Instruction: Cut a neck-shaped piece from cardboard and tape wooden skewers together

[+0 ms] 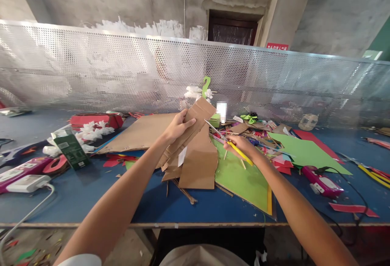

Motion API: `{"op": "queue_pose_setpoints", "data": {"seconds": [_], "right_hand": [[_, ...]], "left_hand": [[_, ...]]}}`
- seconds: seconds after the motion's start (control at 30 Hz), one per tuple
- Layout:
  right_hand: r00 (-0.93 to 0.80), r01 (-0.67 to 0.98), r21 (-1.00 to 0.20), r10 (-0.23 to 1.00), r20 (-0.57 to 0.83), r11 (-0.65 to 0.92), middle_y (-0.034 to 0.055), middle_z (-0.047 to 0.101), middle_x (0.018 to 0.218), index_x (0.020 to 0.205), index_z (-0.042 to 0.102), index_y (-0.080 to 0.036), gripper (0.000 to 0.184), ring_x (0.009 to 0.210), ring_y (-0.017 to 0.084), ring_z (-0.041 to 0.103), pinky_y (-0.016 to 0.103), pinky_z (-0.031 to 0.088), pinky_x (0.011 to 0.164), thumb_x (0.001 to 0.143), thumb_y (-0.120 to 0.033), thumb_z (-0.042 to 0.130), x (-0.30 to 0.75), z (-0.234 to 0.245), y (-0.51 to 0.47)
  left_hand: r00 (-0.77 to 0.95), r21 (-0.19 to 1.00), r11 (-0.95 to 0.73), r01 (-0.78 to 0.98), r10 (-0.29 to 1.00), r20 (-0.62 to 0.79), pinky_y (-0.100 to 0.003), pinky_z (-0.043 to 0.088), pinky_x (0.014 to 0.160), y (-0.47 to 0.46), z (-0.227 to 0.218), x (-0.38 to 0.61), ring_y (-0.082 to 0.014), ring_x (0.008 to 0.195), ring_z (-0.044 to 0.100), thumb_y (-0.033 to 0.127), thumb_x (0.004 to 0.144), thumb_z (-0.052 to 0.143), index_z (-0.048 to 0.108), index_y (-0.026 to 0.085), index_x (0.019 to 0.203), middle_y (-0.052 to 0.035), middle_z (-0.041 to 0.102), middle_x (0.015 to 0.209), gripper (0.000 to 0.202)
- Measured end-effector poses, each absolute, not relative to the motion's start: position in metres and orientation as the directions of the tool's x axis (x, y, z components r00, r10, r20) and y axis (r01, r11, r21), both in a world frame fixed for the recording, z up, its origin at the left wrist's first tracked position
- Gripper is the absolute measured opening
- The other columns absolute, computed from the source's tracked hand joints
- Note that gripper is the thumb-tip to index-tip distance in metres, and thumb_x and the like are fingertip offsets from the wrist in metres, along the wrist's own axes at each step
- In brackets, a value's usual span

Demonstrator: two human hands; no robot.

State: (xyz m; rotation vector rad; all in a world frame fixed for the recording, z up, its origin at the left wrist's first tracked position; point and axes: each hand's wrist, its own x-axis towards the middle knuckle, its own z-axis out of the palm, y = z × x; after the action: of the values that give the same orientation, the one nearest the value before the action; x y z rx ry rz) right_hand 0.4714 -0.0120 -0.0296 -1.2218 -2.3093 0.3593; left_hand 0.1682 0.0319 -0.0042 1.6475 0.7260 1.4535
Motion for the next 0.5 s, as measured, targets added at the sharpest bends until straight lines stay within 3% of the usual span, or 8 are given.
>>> {"op": "queue_pose_setpoints", "data": {"seconds": [0.2,0.33,0.5], "right_hand": [[-0.484,0.687,-0.443,0.817,0.312,0.576,-0.0026,0.054,0.066,0.085,0.057,-0.021,0.042,0.060,0.016,0.050,0.025,0.027,0.058,0.094,-0.062,0.060,0.4729,-0.0323,-0.0100],[-0.490,0.669,-0.473,0.819,0.300,0.573,0.0006,0.063,0.073,0.091,0.062,-0.020,0.042,0.063,0.018,0.055,0.025,0.031,0.059,0.092,-0.062,0.063,0.4749,-0.0328,-0.0090],[-0.495,0.643,-0.496,0.811,0.313,0.584,0.0013,0.064,0.072,0.094,0.066,-0.019,0.043,0.064,0.018,0.056,0.026,0.033,0.060,0.091,-0.062,0.063,0.4740,-0.0317,-0.0092]], "left_hand": [[0.175,0.877,-0.471,-0.098,0.859,0.481,-0.034,0.056,0.076,0.0315,-0.0041,0.1664,-0.0231,0.082,0.070,0.034,0.076,0.086,0.067,0.019,0.102,-0.0069,0.072,0.093,0.036],[0.222,0.870,-0.493,-0.016,0.847,0.484,-0.038,0.057,0.082,0.0309,-0.0040,0.1651,-0.0243,0.090,0.071,0.041,0.084,0.079,0.063,0.020,0.111,-0.0059,0.072,0.100,0.038],[0.224,0.879,-0.477,-0.032,0.853,0.471,-0.041,0.057,0.089,0.0311,-0.0046,0.1664,-0.0281,0.100,0.071,0.044,0.084,0.079,0.060,0.019,0.113,-0.0079,0.073,0.106,0.042]]}}
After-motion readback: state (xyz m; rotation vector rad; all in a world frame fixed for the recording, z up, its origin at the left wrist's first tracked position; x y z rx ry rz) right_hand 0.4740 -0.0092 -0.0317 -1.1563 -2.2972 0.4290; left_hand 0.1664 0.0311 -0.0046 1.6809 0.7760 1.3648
